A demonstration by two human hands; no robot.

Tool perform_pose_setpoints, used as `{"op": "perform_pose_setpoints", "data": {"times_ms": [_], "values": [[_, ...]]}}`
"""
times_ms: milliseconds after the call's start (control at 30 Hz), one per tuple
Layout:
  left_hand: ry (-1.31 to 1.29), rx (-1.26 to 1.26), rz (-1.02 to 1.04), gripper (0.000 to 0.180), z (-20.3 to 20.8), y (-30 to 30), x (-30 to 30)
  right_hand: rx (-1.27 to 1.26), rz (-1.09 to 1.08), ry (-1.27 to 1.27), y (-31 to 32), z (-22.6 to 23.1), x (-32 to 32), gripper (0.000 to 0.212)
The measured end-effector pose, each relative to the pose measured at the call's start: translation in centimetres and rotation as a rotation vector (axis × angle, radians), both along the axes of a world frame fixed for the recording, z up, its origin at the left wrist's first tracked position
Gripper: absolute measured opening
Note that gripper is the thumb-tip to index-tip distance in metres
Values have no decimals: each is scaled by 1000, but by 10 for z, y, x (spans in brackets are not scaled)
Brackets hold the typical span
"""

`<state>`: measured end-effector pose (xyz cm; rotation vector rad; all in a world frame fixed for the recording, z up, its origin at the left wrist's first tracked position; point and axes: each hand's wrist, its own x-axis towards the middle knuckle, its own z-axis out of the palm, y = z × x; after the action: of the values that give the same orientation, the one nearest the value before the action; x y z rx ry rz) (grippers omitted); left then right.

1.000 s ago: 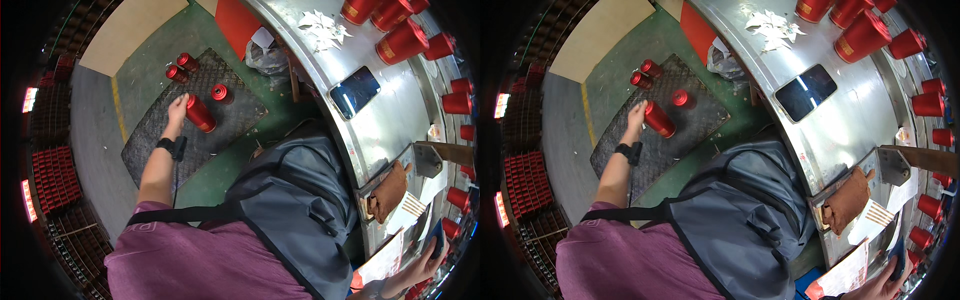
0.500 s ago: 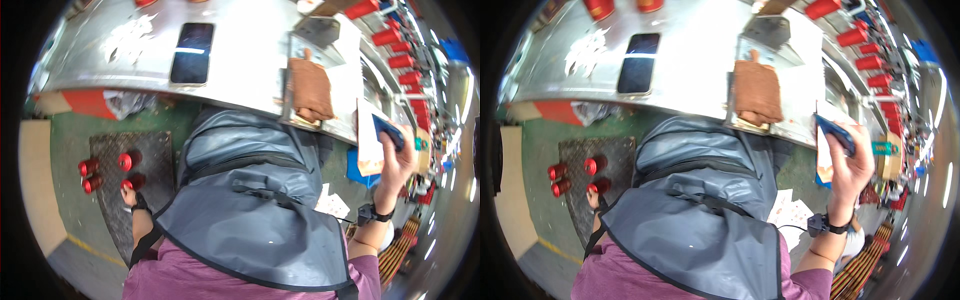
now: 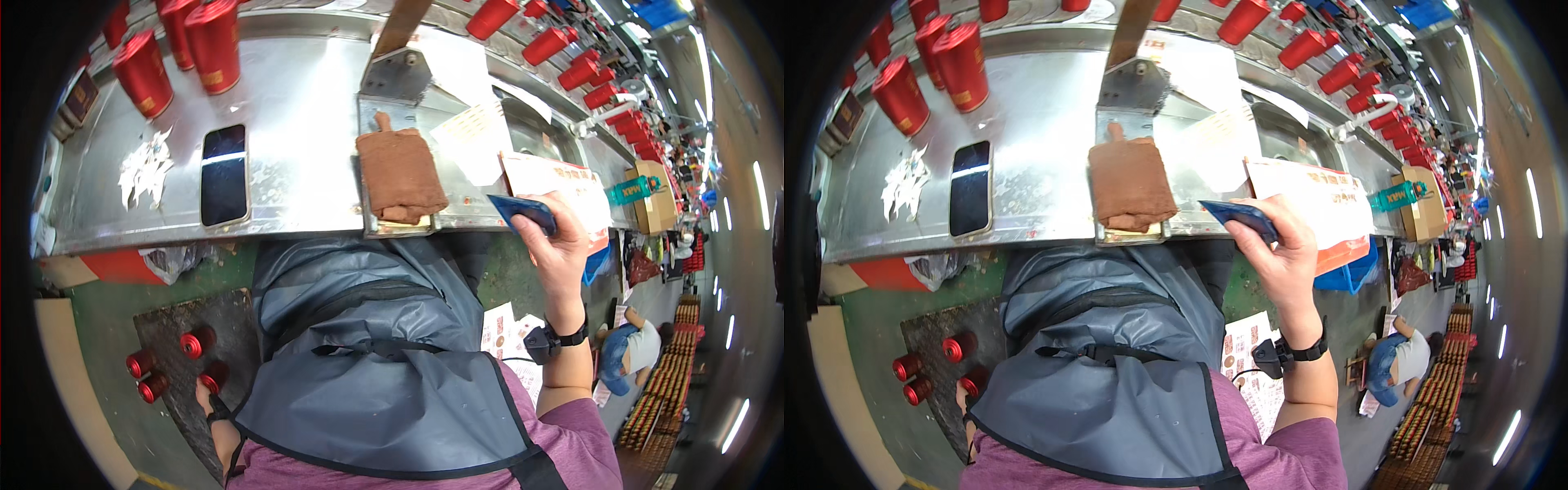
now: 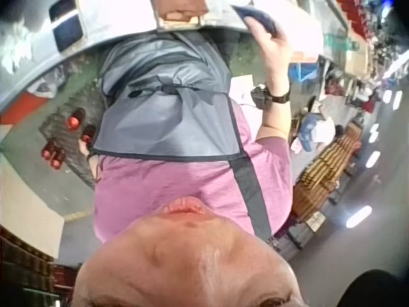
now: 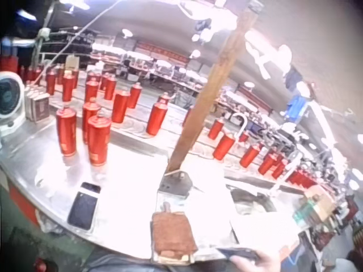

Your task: Applying labels and cleaning red metal bottles on an assembly line.

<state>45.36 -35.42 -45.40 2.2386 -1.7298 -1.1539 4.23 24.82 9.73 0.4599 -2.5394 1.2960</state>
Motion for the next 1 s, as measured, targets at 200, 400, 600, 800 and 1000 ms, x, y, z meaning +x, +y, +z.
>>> {"op": "perform_pose_setpoints", "data": {"times_ms": [200, 400, 600, 800, 1000], "values": [[34, -90, -35, 58, 43, -17, -25, -60, -93, 9, 41, -11, 12, 21], [74, -520, -94, 50, 107, -66, -63, -277, -185, -67, 70, -24, 22, 21], [158, -689, -100, 41, 176, -59, -135, -289, -180, -27, 77, -43, 23, 22], [397, -778, -150, 38, 218, -65, -184, -225, -206, -46, 95, -44, 32, 22], [678, -968, -304, 37, 336, -10, -243, -296, -303, -79, 108, -50, 37, 24]]}}
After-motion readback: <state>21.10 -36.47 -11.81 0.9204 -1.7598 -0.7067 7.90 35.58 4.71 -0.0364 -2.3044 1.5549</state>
